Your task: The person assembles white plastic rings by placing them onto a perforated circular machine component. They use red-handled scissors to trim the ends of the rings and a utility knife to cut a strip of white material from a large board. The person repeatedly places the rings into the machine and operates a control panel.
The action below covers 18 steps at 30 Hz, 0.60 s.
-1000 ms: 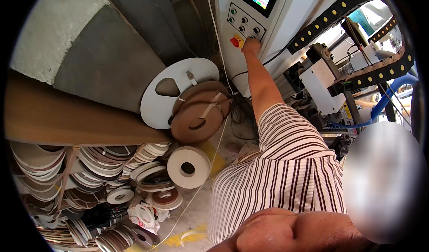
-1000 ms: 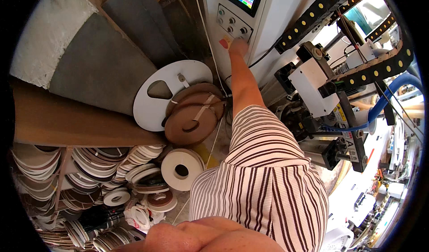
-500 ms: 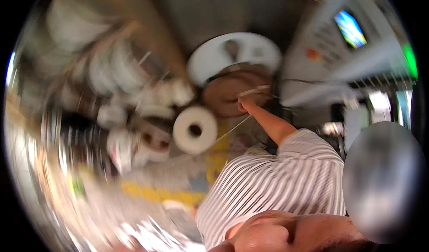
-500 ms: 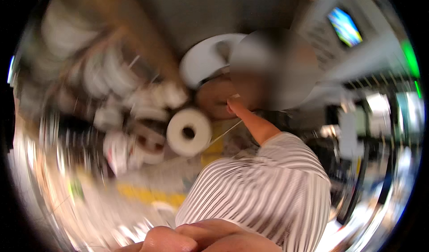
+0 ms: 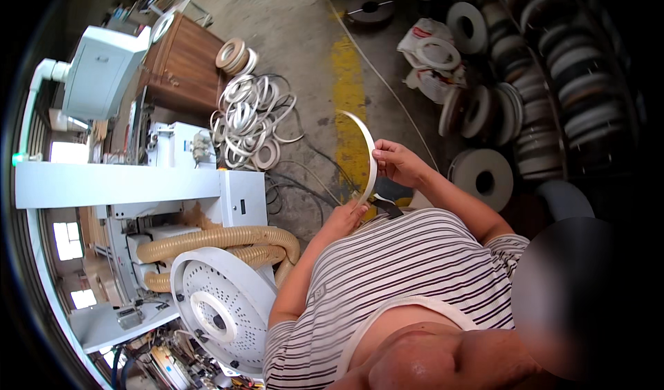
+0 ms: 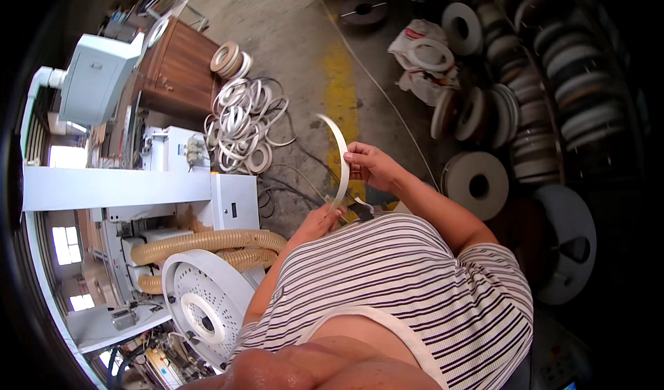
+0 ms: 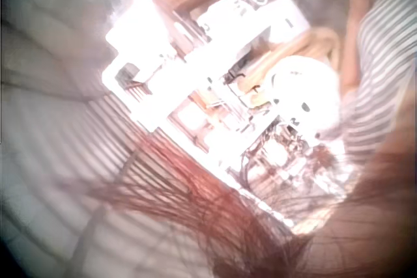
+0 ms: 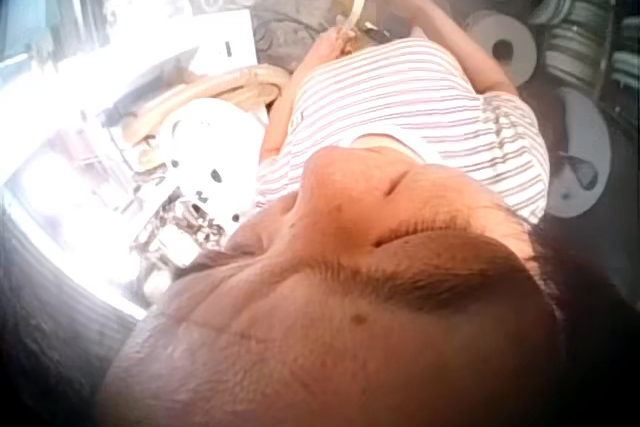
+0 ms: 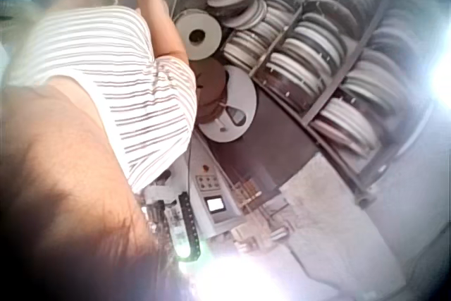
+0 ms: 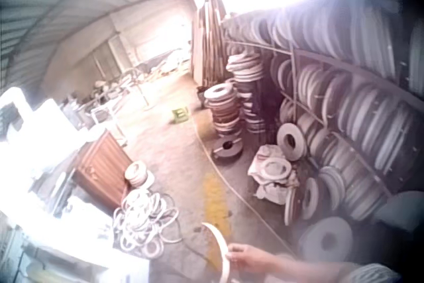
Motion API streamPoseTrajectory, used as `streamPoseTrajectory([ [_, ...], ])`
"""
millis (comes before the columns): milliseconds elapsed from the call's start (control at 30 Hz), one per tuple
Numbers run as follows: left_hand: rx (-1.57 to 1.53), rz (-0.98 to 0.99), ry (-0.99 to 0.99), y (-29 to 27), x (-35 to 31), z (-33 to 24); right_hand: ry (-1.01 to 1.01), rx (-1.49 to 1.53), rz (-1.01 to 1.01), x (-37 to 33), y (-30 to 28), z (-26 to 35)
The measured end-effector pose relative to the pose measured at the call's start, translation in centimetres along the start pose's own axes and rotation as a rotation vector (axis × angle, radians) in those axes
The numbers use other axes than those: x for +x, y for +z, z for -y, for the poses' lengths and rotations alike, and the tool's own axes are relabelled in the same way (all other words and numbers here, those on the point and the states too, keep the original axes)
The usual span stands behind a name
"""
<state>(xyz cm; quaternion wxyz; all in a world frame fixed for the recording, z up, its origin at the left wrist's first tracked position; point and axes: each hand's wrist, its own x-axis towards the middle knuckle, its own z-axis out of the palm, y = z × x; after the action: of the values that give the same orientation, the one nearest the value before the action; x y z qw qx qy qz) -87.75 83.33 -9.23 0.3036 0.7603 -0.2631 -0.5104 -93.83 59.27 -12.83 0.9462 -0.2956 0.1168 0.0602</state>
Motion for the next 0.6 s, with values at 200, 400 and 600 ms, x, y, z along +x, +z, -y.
streamPoseTrajectory([
  [200, 0.104, -0.492, 0.264, -9.4, 5.0, 1.8, 0.109, -0.152, 0.006, 15.4, 3.7, 4.9],
  [400, -0.288, -0.541, 0.196, -22.4, 14.2, -1.9, 0.061, -0.349, 0.204, 31.9, 4.3, 13.6],
  [600, -0.532, -0.643, 0.117, -35.1, 21.7, -5.8, 0.001, -0.576, 0.23, 46.7, 5.6, 22.5],
])
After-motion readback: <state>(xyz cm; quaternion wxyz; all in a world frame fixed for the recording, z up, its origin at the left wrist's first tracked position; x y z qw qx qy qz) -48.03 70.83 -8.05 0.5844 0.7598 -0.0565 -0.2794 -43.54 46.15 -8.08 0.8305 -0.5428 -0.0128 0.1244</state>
